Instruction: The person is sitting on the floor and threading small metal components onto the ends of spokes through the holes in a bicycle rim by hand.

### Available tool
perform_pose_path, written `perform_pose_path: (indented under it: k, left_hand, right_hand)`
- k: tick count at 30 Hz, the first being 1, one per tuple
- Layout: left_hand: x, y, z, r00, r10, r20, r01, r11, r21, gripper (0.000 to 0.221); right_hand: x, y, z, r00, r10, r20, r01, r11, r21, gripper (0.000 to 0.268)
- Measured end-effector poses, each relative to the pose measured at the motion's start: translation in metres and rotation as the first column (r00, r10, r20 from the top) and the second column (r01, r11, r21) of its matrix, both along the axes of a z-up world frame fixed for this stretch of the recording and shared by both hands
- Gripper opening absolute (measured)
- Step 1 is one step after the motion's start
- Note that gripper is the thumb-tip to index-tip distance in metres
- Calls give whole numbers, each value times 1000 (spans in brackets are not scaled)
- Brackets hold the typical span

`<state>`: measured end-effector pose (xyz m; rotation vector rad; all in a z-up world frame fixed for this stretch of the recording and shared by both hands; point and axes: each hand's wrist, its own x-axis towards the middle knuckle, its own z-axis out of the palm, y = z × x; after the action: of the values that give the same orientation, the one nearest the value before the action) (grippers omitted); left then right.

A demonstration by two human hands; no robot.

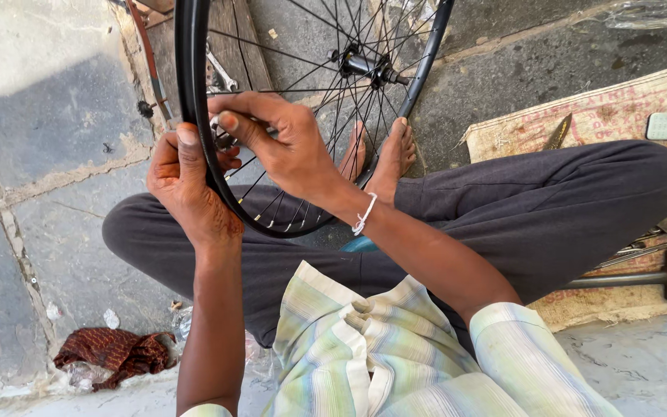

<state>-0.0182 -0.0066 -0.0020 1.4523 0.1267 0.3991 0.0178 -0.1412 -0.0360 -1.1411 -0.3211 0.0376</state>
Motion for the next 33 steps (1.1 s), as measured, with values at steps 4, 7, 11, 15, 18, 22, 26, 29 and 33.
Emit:
perform_pose_path:
  k: [4, 7, 11, 15, 18, 22, 26, 29, 33]
  left_hand:
    - [7, -1, 2, 1000, 21, 12, -21, 1000, -21, 34]
    - [0, 2, 1, 1000, 7, 27, -7, 1000, -7, 34]
    - [2, -4, 5, 1000, 30, 0, -30, 1000, 4, 34]
    - [3, -3, 4, 999, 34, 5, -34, 999, -25, 33]
    - [6, -1, 3, 999, 39, 27, -38, 999, -25, 32]
    - [3, 2, 6, 997, -46, 60, 49, 998, -40, 30]
    - [4, -3, 6, 1000, -4, 1, 4, 994, -111, 28]
    - [5, -3, 5, 998, 15, 63, -14, 1000, -21, 24]
    - [9, -2, 5, 999, 25, 25, -24, 999, -42, 27]
  right_hand:
    - [-1, -8, 6, 953, -107, 282, 113, 994, -4, 21]
    - [-6, -11, 2, 920, -90, 381, 87, 996, 23, 22]
    - [5, -8, 8, 997, 52, 59, -49, 997, -61, 26]
    - [3, -2, 6, 995, 72, -73, -74, 997, -24, 28]
    - [-2, -4, -1, 990, 92, 104, -112, 973, 202, 26]
    - [-3, -6, -7, 987, 113, 114, -125, 987, 97, 31]
    - [10, -2, 0, 760, -133, 636, 462, 798, -386, 47]
    - [11, -1, 5, 887, -35, 460, 309, 785, -537, 42]
    - [9, -13, 7, 988, 120, 94, -128, 988, 87, 33]
